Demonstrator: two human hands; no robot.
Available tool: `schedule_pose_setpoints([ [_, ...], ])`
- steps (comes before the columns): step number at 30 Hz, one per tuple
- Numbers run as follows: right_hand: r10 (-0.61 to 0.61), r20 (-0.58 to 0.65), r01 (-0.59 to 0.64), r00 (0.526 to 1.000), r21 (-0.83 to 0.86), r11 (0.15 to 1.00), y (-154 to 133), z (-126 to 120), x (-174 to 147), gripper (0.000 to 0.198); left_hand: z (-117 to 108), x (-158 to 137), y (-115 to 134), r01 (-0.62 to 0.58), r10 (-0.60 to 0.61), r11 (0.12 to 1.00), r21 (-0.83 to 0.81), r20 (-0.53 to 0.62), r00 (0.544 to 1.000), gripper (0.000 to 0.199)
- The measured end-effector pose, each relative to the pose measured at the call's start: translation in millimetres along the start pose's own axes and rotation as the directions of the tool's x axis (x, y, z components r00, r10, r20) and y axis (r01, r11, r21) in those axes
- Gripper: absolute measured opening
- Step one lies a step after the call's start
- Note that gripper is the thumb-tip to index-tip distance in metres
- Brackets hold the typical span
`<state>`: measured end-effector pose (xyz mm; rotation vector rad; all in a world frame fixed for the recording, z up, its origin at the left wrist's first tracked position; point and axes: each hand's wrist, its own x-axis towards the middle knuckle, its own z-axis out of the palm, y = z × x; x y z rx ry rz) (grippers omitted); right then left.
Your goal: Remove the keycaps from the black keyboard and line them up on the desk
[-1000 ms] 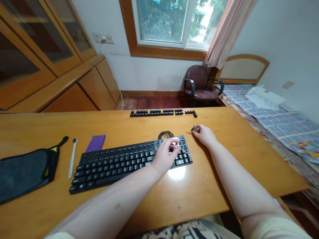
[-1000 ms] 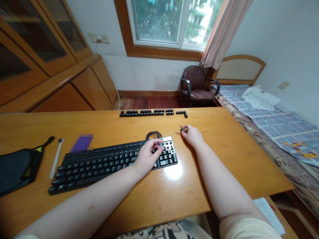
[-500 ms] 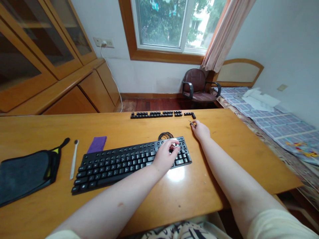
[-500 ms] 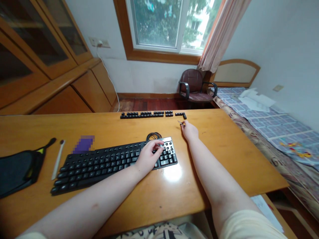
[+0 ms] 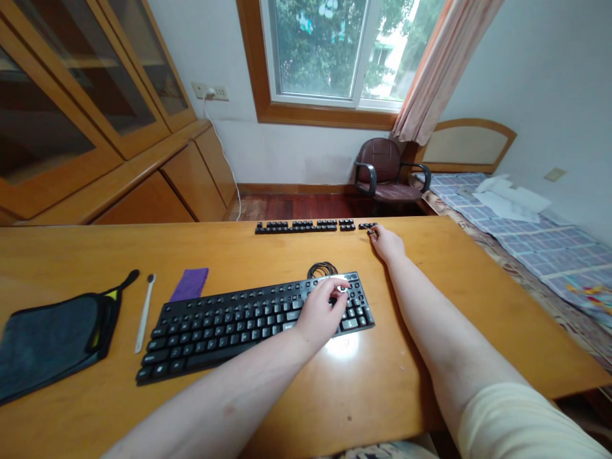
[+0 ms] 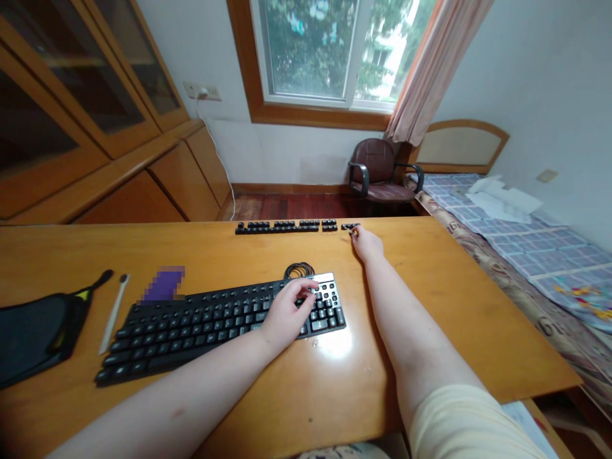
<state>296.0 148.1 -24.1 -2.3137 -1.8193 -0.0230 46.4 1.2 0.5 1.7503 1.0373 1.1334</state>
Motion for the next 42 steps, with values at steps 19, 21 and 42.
schedule_pose_setpoints([
  [19,-0.014,-0.03,0.014,0.999,-0.016,1.0,-2.4,-3.0,-2.4,0.037,0.1,-0.5,-1.7,-0.02,0.02,0.999,0.028,-0.006,1.0,0.021],
  [21,0.001,-0.033,-0.002,0.999,-0.028,1.0,-2.1,-2.7,-2.0,0.037,0.3,-0.4,-2.2,-0.023,0.023,0.999,0.025,-0.007,1.0,0.021],
  [42,0.043,-0.053,-0.044,0.998,-0.017,0.999,-1.7,-5.6,-1.4,0.035,1.6,-0.7,-0.8,-0.005,0.004,1.0,0.01,0.01,1.0,0.022],
])
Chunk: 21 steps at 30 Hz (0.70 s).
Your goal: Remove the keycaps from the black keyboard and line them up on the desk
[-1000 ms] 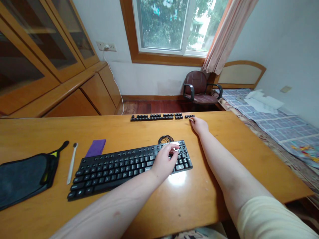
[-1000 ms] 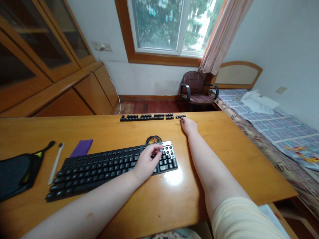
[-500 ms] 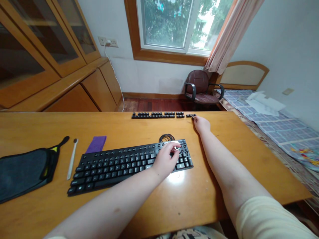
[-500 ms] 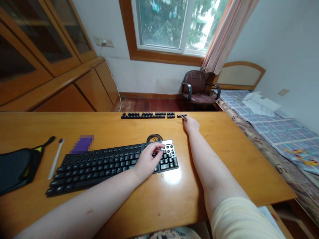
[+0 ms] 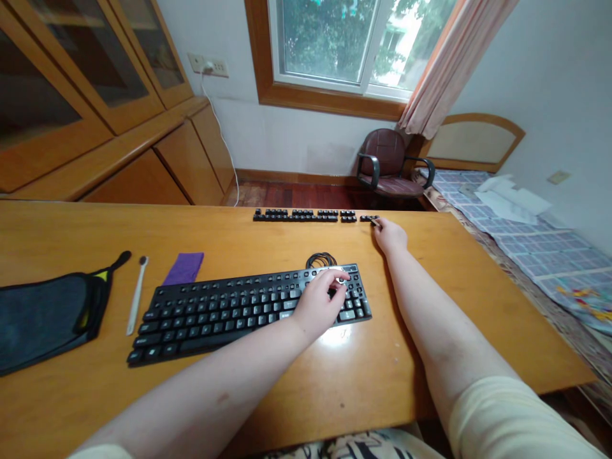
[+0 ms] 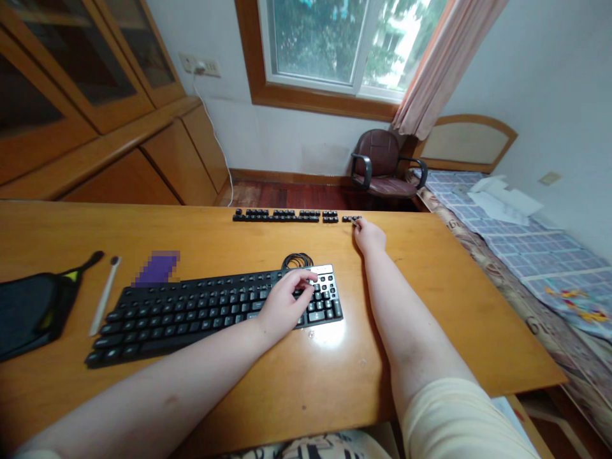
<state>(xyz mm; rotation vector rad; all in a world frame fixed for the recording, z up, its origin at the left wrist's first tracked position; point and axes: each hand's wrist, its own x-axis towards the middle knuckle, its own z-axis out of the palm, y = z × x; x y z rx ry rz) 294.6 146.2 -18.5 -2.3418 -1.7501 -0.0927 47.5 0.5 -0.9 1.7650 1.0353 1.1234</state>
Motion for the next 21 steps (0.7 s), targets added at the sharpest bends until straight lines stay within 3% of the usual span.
schedule_pose_setpoints([
  [15,-0.033,-0.014,0.034,0.999,0.055,0.998,3,5,2,0.034,-1,0,1,0.002,-0.002,1.0,0.002,0.006,1.0,0.022],
  [18,0.017,-0.1,-0.003,0.995,0.136,0.991,8,8,3,0.037,-1,0,1,0.0,0.0,1.0,0.004,0.01,1.0,0.021],
  [21,0.147,-0.243,-0.076,0.959,0.277,0.958,18,9,3,0.043,-1,0,0,0.002,-0.002,1.0,0.002,0.01,1.0,0.021],
])
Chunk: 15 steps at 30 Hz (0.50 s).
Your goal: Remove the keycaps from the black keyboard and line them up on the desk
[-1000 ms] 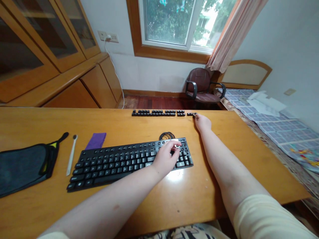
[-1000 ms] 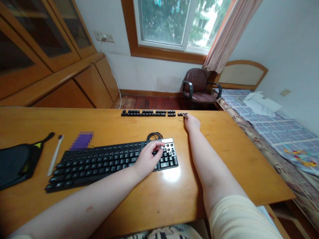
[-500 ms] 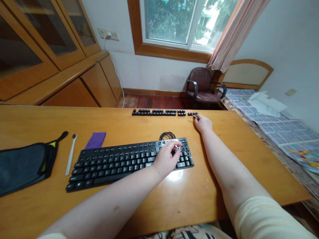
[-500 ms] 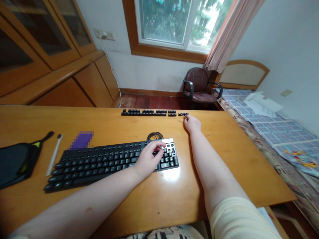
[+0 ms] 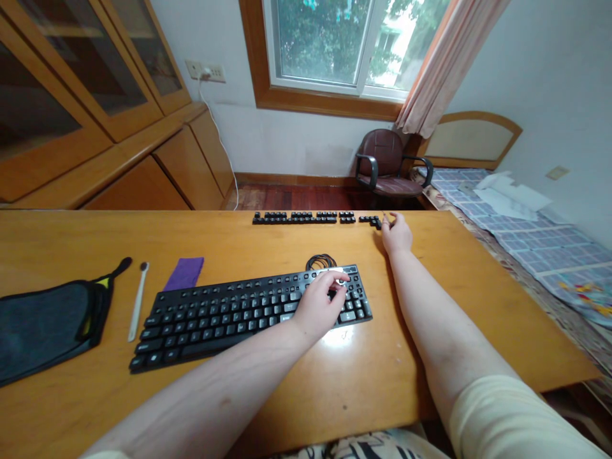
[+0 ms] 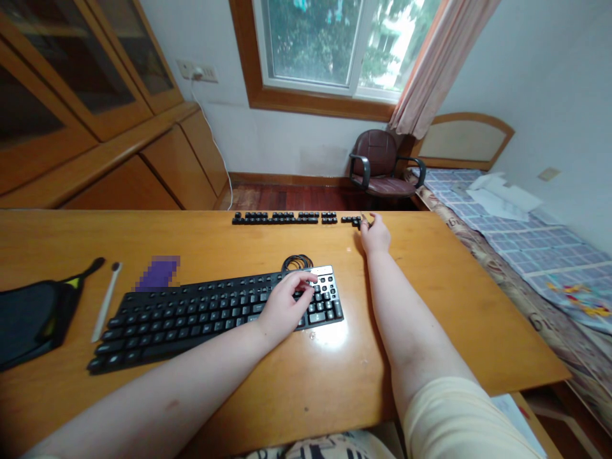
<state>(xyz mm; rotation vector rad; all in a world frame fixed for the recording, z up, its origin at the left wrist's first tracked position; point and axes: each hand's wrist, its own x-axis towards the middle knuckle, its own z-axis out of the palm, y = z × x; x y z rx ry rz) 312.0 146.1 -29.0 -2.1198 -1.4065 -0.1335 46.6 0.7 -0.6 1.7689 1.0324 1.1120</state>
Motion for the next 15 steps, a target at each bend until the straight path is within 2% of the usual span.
schedule_pose_setpoints([
  [3,0.05,-0.127,-0.035,0.991,0.118,0.992,12,-3,1,0.043,0,0,0,-0.007,0.007,1.0,0.003,0.001,1.0,0.021],
  [5,0.054,-0.156,-0.025,0.986,0.182,0.983,17,-3,1,0.04,0,0,0,-0.016,0.016,1.0,0.008,0.003,1.0,0.02],
  [10,-0.032,-0.193,0.091,0.981,0.307,0.947,21,-4,-4,0.036,-3,-1,2,-0.066,0.065,0.997,0.049,0.017,0.998,0.019],
  [13,-0.124,-0.279,0.223,0.952,0.362,0.905,14,-7,-14,0.035,-4,-5,7,-0.159,0.14,0.964,0.214,0.104,0.985,0.02],
  [15,-0.149,-0.324,0.287,0.934,0.433,0.855,3,-10,-29,0.039,-3,-10,11,-0.237,0.164,0.886,0.399,0.209,0.964,0.024],
])
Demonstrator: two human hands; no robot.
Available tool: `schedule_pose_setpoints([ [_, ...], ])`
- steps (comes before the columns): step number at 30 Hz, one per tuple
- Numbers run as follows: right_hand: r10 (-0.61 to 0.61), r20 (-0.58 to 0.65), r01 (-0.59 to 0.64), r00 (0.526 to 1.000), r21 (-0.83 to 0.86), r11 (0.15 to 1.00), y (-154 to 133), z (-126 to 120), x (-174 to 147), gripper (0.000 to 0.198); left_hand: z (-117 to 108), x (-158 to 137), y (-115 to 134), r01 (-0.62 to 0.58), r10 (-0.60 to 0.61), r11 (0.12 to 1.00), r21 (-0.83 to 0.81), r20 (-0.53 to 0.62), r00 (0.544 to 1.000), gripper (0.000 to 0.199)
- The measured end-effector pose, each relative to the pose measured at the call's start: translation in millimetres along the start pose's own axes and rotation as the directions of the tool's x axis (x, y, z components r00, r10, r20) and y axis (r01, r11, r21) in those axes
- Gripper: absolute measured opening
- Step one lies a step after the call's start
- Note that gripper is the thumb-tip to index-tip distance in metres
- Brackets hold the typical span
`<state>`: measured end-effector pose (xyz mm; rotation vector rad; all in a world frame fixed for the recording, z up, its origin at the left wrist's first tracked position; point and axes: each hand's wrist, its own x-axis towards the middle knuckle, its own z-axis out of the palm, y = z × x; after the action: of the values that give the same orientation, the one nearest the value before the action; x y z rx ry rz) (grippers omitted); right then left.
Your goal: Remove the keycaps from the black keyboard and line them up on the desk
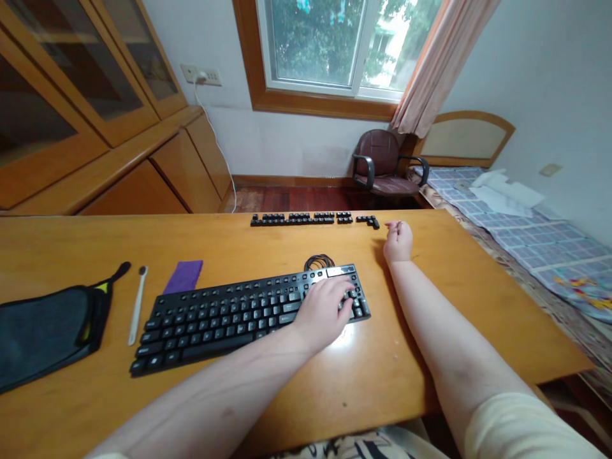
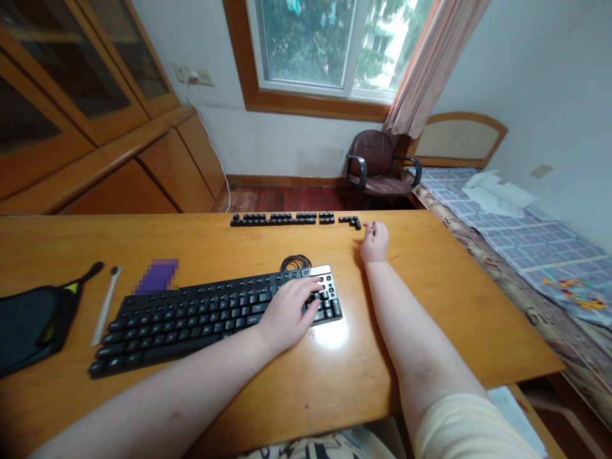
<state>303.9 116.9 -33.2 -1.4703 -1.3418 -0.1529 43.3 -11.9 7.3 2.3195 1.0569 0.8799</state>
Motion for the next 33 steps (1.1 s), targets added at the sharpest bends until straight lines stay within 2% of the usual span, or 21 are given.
schedule_pose_setpoints([
  [3,0.025,0.009,-0.027,1.0,0.207,0.978,-30,-1,-26,0.044,4,-8,8,-0.034,0.005,0.958,0.285,0.103,0.995,0.045],
  [7,0.077,0.254,-0.188,0.964,0.45,0.873,-70,-10,-58,0.049,14,-16,12,-0.001,-0.092,0.884,0.468,0.176,0.98,0.068],
  [9,-0.012,0.394,-0.19,0.919,0.47,0.862,-85,-18,-64,0.046,19,-18,11,0.003,-0.125,0.861,0.509,0.205,0.971,0.073],
  [11,-0.131,0.515,-0.125,0.847,0.433,0.893,-95,-24,-63,0.042,21,-18,8,-0.004,-0.135,0.849,0.529,0.224,0.965,0.074],
  [13,-0.172,0.575,-0.074,0.8,0.379,0.923,-102,-28,-60,0.036,22,-17,6,-0.009,-0.133,0.846,0.534,0.227,0.965,0.073],
  [18,-0.184,0.636,-0.015,0.749,0.293,0.956,-108,-27,-58,0.022,22,-16,3,-0.016,-0.113,0.85,0.527,0.212,0.971,0.072],
  [23,-0.258,0.672,0.068,0.694,0.296,0.953,-109,-22,-58,0.021,20,-15,5,-0.022,-0.117,0.851,0.525,0.229,0.966,0.07],
  [28,-0.244,0.677,0.072,0.694,0.273,0.959,-111,-21,-56,0.026,19,-14,5,-0.029,-0.119,0.839,0.543,0.235,0.965,0.071],
  [30,-0.3,0.675,0.111,0.674,0.309,0.944,-110,-20,-56,0.027,20,-15,5,-0.026,-0.12,0.842,0.538,0.233,0.965,0.071],
  [33,-0.448,0.646,0.208,0.618,0.415,0.886,-108,-19,-59,0.028,20,-15,6,-0.017,-0.123,0.851,0.525,0.23,0.966,0.071],
])
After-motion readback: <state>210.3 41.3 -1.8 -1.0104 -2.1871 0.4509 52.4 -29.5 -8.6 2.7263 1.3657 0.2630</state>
